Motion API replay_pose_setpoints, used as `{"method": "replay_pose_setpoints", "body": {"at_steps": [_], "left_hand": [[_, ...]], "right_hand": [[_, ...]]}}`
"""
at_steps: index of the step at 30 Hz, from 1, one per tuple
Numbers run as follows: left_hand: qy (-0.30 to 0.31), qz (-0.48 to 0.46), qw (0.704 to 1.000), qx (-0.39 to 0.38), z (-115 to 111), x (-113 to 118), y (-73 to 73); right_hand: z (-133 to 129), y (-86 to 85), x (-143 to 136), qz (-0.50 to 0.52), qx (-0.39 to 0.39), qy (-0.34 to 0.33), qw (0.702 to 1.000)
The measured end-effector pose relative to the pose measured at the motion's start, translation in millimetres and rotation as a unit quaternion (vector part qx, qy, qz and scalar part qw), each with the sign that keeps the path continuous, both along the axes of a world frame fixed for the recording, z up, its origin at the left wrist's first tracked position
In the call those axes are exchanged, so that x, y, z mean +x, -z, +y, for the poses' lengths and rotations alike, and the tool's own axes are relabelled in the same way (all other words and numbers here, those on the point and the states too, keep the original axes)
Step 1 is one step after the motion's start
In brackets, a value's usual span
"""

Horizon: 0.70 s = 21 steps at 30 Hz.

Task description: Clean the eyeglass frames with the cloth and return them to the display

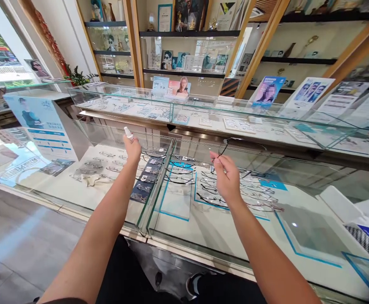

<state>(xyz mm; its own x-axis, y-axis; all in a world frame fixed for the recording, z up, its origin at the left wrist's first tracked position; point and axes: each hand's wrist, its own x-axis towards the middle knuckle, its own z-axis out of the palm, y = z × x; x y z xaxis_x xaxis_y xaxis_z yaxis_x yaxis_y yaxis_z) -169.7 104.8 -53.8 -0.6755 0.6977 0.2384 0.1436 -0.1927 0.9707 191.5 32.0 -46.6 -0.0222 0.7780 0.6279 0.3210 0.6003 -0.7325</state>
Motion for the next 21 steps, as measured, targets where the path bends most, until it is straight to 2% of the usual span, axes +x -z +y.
{"method": "replay_pose_setpoints", "body": {"at_steps": [3, 7, 9, 11, 13, 16, 19, 21], "left_hand": [[0.085, -0.039, 0.995, 0.026, -9, 40, -13.0], [0.271, -0.082, 0.959, 0.023, -33, 93, -22.7], [0.382, -0.13, 0.915, 0.011, -46, 112, -24.6], [0.461, -0.172, 0.87, -0.011, -55, 124, -25.6], [0.499, -0.201, 0.843, -0.03, -60, 131, -25.9], [0.519, -0.22, 0.825, -0.041, -63, 134, -24.9], [0.528, -0.217, 0.82, -0.033, -62, 135, -22.9], [0.523, -0.203, 0.827, -0.03, -62, 136, -21.4]], "right_hand": [[-3, -3.2, 0, 0.004, -0.007, -0.008, 1.0], [-7, -3.7, -2, 0.012, -0.017, -0.042, 0.999], [-10, -3.0, -6, 0.006, -0.029, -0.074, 0.997], [-12, -2.7, -10, 0.001, -0.045, -0.1, 0.994], [-14, -3.3, -13, 0.005, -0.07, -0.112, 0.991], [-16, -5.5, -16, 0.028, -0.112, -0.129, 0.985], [-16, -7.1, -17, 0.063, -0.139, -0.154, 0.976], [-16, -7.2, -16, 0.077, -0.145, -0.164, 0.973]]}}
